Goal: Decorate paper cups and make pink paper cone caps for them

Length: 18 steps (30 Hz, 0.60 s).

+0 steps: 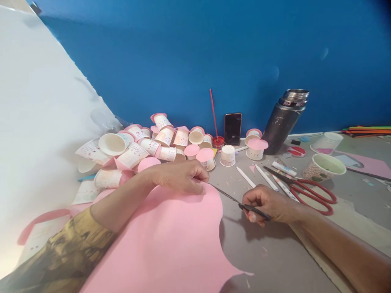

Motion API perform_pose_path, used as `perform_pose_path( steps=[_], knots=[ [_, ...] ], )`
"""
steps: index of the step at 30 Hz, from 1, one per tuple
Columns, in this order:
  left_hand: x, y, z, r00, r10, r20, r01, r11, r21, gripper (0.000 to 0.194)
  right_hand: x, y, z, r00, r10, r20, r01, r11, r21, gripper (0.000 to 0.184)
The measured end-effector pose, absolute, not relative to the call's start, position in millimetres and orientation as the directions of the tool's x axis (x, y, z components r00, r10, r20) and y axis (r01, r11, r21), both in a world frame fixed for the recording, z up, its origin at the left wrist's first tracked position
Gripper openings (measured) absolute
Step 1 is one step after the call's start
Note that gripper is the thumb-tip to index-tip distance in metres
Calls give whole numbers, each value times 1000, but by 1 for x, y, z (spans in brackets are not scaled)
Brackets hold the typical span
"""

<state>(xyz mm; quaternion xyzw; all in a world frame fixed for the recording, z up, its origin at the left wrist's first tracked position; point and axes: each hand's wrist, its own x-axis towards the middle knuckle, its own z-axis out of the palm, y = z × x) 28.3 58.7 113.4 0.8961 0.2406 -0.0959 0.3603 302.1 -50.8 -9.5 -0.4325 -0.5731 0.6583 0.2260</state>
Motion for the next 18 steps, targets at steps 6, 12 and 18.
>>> perform_pose_path(
  steps=[6, 12, 18],
  knots=[
    [40, 54, 117, 861, 383, -334, 508, -667, 545, 29, 296, -49, -10, -380, 911, -160, 20, -165, -986, 47],
    [101, 47, 113, 883, 250, -398, 425, -785, 450, 22, 277, -53, -3, -179, 978, -110, -124, -133, -983, 49],
    [91, 9, 125, 780, 622, 67, 517, -701, 491, 4, 278, -46, 0, 193, 972, -135, -139, -109, -984, 30]
  ],
)
